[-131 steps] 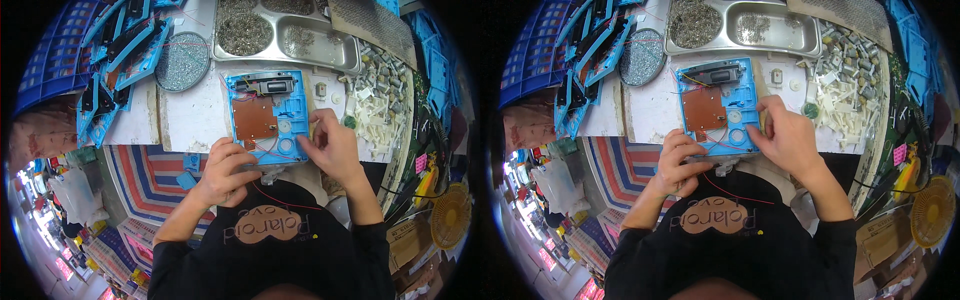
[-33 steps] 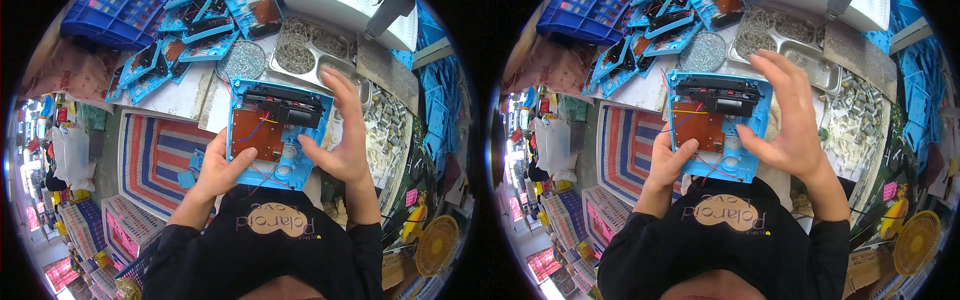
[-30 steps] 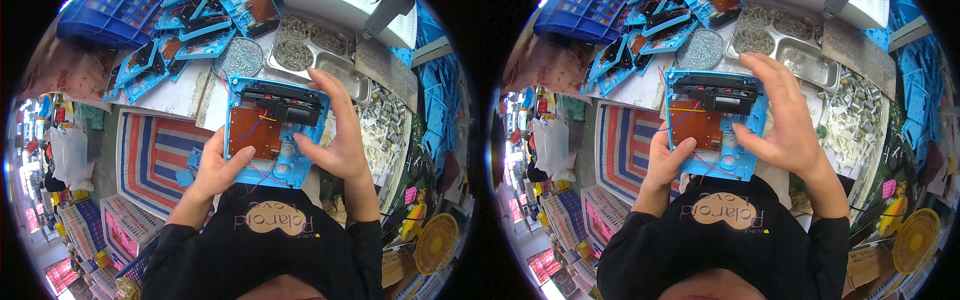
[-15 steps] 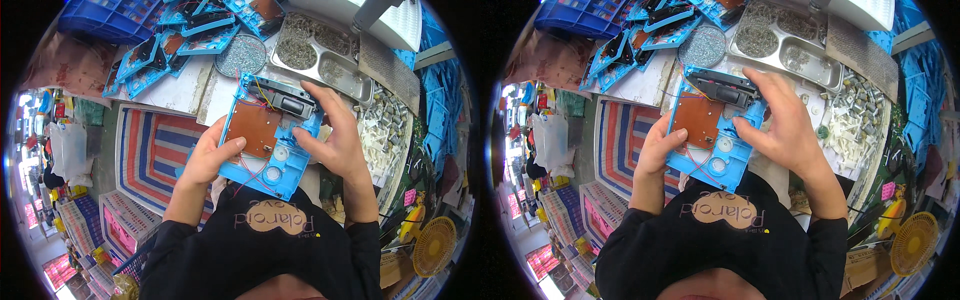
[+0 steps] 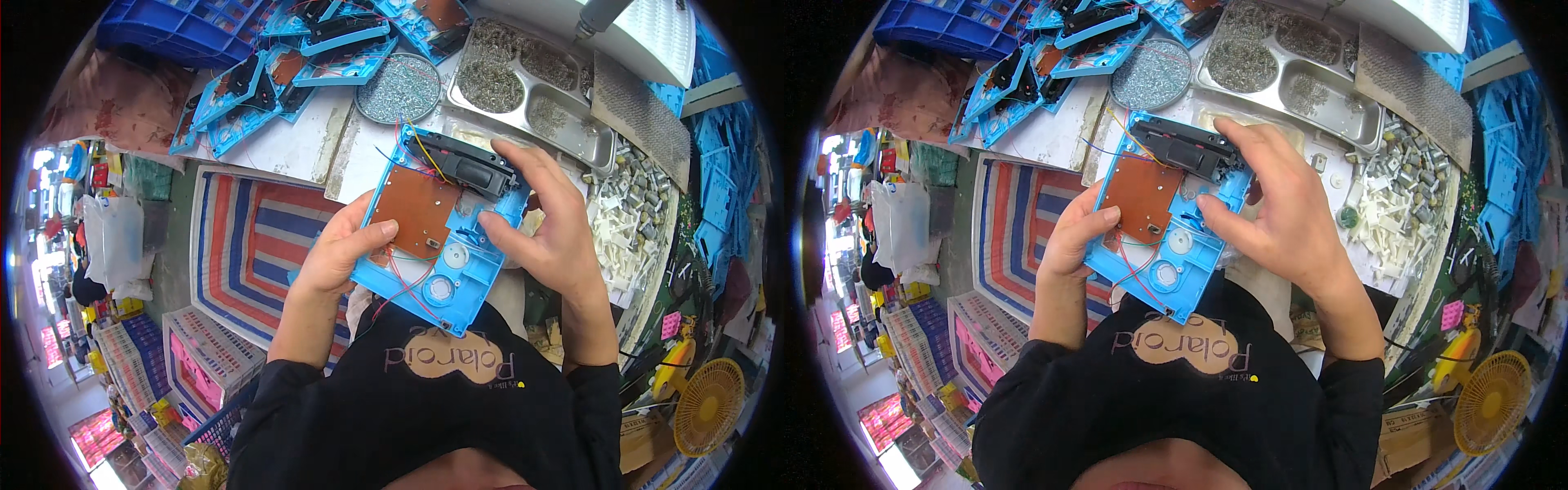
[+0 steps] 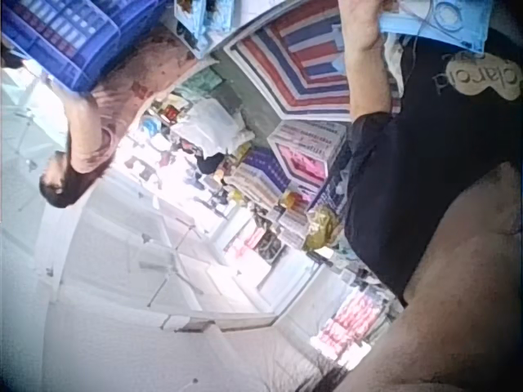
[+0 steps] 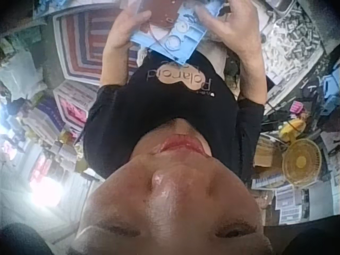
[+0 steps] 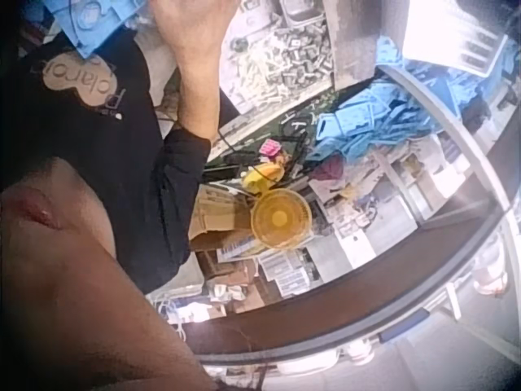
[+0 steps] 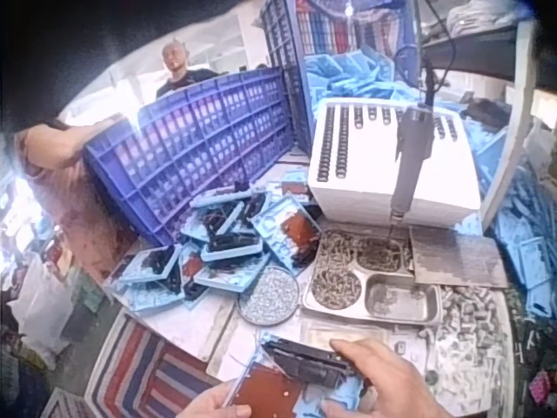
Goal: Soldering internal components and assembling the plastic casing of a blue electronic device.
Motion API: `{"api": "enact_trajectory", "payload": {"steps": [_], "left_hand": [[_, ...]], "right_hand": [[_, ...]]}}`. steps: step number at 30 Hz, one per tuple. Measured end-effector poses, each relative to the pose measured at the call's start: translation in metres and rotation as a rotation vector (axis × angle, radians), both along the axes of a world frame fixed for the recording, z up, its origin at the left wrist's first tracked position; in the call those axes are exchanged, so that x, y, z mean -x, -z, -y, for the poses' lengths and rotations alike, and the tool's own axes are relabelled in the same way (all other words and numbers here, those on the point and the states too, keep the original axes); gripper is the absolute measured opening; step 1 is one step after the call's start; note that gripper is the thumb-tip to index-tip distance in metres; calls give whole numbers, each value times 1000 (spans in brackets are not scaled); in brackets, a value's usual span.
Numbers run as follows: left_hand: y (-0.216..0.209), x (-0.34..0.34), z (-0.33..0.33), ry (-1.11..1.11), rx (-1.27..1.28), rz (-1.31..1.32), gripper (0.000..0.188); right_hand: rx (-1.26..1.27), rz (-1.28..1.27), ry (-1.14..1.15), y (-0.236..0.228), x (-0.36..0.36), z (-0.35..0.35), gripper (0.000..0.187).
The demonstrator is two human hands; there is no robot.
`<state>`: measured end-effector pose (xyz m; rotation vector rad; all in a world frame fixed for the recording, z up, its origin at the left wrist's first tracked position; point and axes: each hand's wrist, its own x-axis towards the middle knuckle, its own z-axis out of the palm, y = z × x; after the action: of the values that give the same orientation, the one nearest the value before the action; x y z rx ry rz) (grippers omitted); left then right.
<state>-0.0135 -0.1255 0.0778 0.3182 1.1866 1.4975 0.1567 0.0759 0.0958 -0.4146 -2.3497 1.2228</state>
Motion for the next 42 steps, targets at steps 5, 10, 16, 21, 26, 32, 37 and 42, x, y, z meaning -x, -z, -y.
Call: {"api": "enact_trajectory", "payload": {"steps": [5,10,16,21,26,32,37,42], "left_hand": [[0,-2,-2,-16,3,5,67],[-1,7,6,61,-30,-2,58],[11,12,2,64,101,-154,57],[0,28,6,149,-11,-52,61],[-9,44,1,197,-83,-94,60],[-1,58,-2,261,-62,-100,62],[-38,57,-5,368,-120,-37,64],[-41,74,-15,447,-145,-40,66]], "right_hand": [[7,-1,-11,1,-2,-2,63],[-6,6,-14,-6,0,0,64],[-57,46,-76,-6,-3,-9,68],[76,87,-152,-24,4,-17,71],[-36,-2,-168,-54,12,-24,74],[-407,-2,-493,-93,17,-31,70],[-687,26,-634,-118,29,-23,59],[-779,-6,-689,-136,27,-23,58]]}}
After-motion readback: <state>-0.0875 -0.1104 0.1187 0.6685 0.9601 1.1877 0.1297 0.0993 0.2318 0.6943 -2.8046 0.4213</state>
